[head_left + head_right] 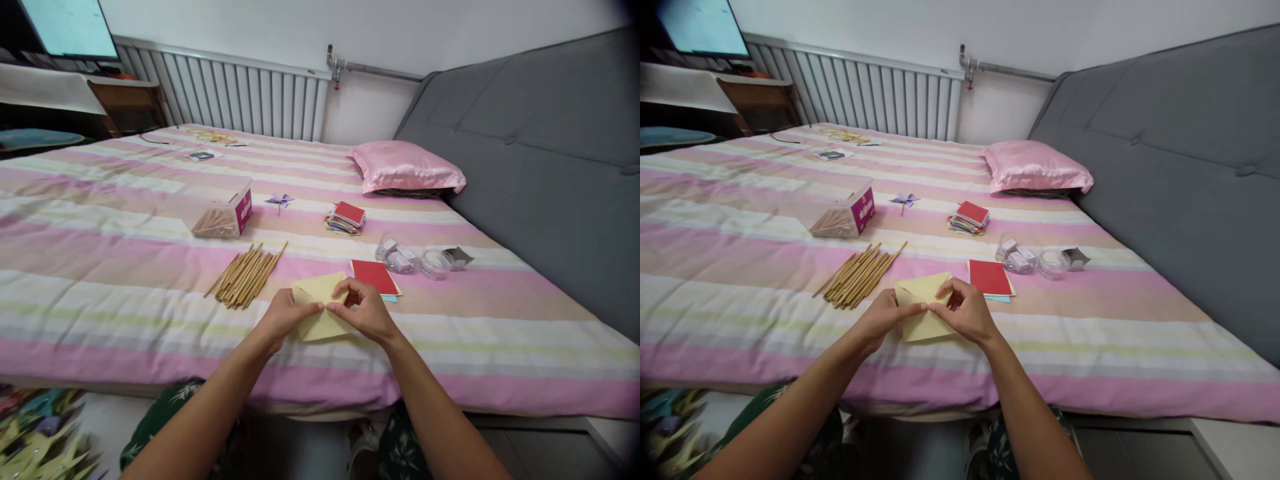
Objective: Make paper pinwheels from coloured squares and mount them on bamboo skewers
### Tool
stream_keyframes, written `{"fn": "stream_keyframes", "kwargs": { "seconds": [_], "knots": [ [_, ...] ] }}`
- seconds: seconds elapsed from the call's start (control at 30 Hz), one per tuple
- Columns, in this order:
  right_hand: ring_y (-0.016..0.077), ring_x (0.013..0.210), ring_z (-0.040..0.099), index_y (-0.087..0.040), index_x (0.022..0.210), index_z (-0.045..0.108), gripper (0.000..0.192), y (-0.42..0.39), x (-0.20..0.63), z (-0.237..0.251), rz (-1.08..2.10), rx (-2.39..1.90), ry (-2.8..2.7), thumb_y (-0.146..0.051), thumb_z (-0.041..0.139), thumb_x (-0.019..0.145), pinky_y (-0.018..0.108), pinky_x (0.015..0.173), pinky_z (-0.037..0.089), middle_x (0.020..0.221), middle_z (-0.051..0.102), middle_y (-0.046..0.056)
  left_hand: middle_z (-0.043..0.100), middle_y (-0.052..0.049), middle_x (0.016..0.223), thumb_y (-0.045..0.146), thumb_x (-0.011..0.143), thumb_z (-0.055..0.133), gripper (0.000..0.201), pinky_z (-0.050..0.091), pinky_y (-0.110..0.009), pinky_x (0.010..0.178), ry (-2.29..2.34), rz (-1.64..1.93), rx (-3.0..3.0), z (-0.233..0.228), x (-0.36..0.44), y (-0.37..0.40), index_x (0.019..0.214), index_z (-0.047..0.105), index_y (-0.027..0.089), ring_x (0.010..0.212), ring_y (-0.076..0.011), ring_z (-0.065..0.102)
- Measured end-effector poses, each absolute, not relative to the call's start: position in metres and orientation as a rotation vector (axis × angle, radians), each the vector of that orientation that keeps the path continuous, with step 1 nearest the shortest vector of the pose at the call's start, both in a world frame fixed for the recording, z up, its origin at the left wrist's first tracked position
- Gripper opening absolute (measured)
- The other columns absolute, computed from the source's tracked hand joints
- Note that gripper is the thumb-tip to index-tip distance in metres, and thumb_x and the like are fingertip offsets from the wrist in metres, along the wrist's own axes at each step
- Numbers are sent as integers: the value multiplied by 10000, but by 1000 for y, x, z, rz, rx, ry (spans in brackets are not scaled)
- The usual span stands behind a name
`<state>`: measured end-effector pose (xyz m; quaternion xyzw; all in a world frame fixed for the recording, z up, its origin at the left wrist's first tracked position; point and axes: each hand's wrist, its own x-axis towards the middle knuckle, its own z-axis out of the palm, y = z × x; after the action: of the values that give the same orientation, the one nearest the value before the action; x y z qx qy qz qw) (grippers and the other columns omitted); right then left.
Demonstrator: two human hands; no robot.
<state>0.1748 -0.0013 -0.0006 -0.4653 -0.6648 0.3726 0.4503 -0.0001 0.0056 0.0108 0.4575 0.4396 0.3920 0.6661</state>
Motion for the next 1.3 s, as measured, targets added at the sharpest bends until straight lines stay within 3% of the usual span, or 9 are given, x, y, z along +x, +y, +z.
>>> {"fn": "stream_keyframes", "kwargs": {
  "seconds": [0.13,0.23,0.3,0.37,0.47,0.73,1.3],
  "knots": [
    [121,672,568,-225,1202,417,578,-3,171,1,1014,-1048,-1499,-309,703,708,235,609,455,818,603,6,729,-78,819,240,592,772,345,484,-258,640,976,960,949,7,2,7,905,704,112,703,-190,649],
    [144,753,607,-243,1296,331,705,-3,170,0,1047,-1049,-1448,-318,708,705,265,680,481,898,623,31,730,-89,840,234,584,780,349,485,-258,633,974,1000,917,6,2,8,899,701,105,695,-188,648],
    [160,763,611,-208,1179,466,538,-2,169,-2,1074,-1053,-1471,-344,697,713,276,686,482,867,634,40,730,-90,854,232,578,784,339,480,-252,616,974,1007,898,8,3,7,882,703,107,682,-180,645],
    [164,723,601,-173,928,587,297,-1,169,-4,1098,-1068,-1498,-374,676,728,273,651,474,791,633,42,730,-89,864,238,577,786,330,477,-250,614,969,1006,882,9,4,6,872,705,112,686,-178,643],
    [151,630,567,-171,692,579,256,-1,169,-7,1127,-1100,-1449,-410,666,724,259,572,452,679,601,22,728,-89,868,249,571,789,358,475,-255,631,970,1006,877,11,6,3,893,709,115,714,-186,646],
    [149,594,559,-161,712,618,261,-1,169,-9,1212,-1092,-1308,-404,707,677,257,548,435,663,619,16,720,-95,943,246,583,785,372,470,-255,679,938,982,920,15,7,1,929,712,132,795,-199,642],
    [139,547,543,-157,660,608,277,-3,167,-4,1309,-1096,-1204,-396,740,614,246,509,416,621,614,5,717,-103,906,288,597,773,382,452,-258,610,1023,955,950,13,5,1,934,710,120,738,-207,636]
  ]
}}
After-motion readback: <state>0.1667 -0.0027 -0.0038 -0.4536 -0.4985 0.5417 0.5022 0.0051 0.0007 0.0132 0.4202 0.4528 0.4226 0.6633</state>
